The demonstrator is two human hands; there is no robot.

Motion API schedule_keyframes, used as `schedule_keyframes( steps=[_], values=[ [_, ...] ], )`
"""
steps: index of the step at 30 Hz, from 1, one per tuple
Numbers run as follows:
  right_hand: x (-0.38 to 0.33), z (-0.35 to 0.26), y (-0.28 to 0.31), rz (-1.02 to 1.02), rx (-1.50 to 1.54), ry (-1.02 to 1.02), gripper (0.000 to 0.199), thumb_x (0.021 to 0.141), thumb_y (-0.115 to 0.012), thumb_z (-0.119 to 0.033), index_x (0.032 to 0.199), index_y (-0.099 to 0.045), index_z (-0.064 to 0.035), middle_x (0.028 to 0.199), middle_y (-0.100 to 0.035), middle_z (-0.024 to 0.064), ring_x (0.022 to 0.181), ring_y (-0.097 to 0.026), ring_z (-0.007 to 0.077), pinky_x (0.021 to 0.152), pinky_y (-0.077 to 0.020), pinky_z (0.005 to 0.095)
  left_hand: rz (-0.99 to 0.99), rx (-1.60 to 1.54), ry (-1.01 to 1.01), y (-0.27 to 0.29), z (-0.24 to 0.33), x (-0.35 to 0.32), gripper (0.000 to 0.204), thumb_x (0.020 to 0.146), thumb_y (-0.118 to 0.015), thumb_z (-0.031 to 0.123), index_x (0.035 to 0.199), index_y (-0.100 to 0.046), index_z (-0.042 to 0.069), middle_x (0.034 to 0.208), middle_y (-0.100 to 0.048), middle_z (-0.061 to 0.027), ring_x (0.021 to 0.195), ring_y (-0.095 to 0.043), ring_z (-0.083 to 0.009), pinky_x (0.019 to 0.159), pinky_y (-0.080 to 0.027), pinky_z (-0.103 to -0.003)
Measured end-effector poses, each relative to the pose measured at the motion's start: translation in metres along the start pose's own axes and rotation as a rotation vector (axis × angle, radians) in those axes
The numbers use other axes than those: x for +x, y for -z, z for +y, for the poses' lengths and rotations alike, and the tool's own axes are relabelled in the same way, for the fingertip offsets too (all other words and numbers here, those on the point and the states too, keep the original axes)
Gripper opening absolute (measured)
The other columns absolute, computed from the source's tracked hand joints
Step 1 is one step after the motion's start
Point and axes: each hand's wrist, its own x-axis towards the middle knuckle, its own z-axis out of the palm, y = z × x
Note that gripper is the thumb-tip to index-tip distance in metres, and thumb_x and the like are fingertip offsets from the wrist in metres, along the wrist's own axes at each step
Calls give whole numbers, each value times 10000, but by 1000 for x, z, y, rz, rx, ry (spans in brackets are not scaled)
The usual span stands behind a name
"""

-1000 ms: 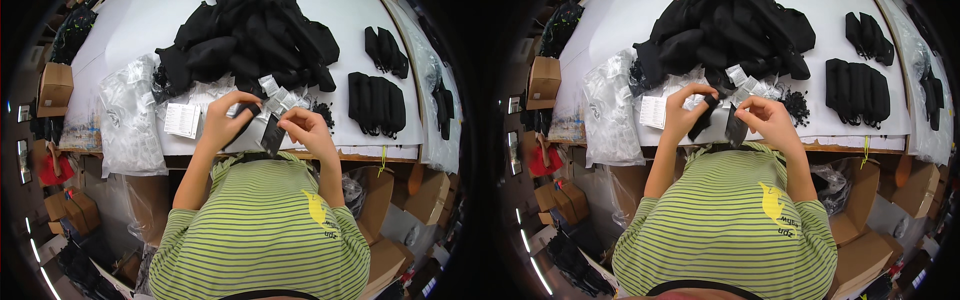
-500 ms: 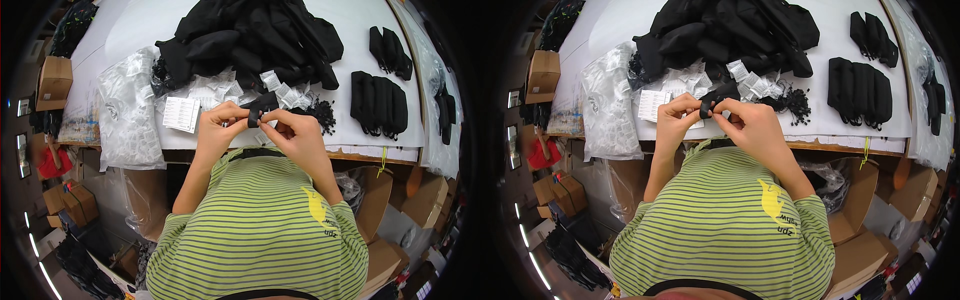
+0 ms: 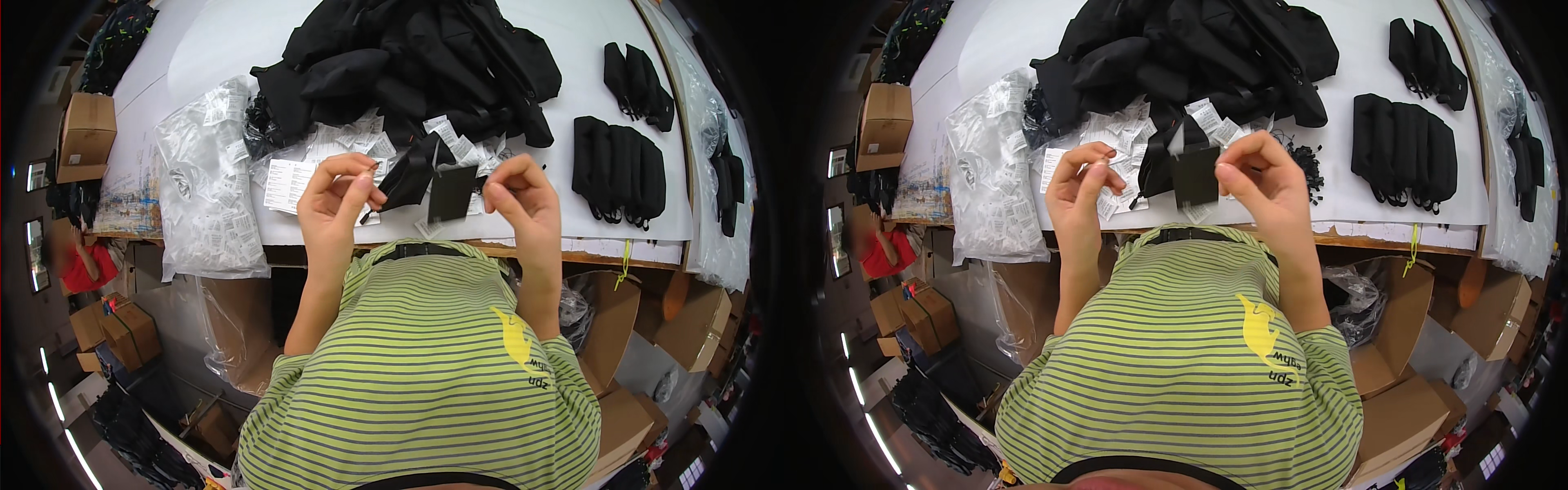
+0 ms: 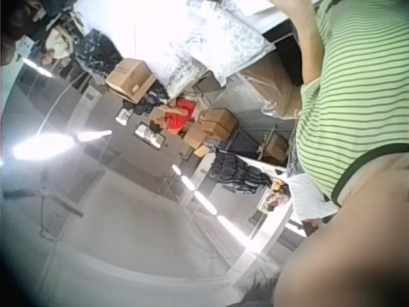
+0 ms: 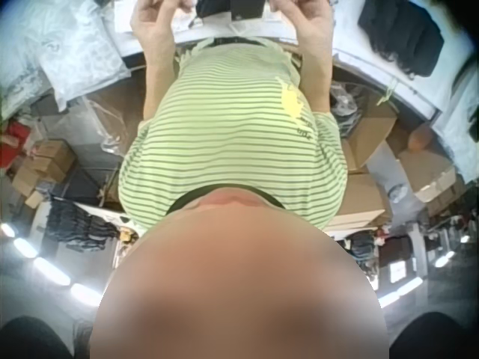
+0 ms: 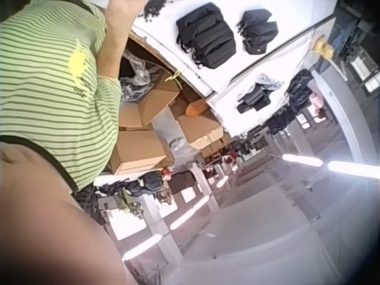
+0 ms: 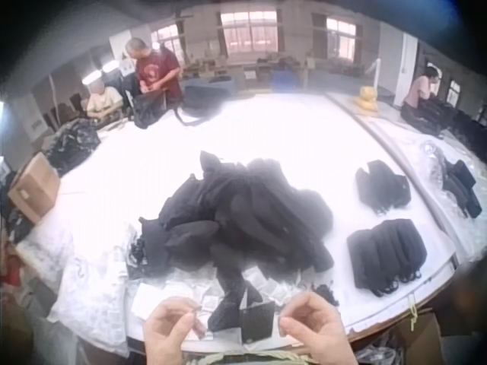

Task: Assembling sunglasses cases by inserting labels and items into the cases.

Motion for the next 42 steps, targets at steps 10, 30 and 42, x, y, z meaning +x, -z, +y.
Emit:
schedule_keyframes(
  steps=[10, 30, 42],
  values=[
    [-4, -8, -19, -30, 104, 22, 137, 898, -595, -63, 987, -499, -22, 878, -696, 149, 749, -634, 128, 636, -446, 196, -180, -2, 144, -22, 30, -4, 82, 828, -659, -4, 902, -628, -17, 673, -573, 15, 531, -447, -2, 486, -334, -157],
    [-1, -2, -28, 11, -87, -22, 87, 842, -669, -66, 815, -639, 12, 788, -679, 60, 678, -620, 98, 655, -489, 216, -233, 209, 124, -29, 29, -4, 65, 775, -688, -3, 817, -638, -12, 581, -475, 83, 514, -277, 19, 475, -197, -169],
    [0, -4, -21, -61, -342, 38, 160, 800, -717, -113, 747, -629, 10, 647, -639, 36, 586, -584, 71, 557, -443, 193, -299, 265, 174, -25, 23, -3, 61, 763, -695, 25, 804, -655, 2, 544, -413, 89, 503, -269, 3, 468, -198, -188]
  ],
)
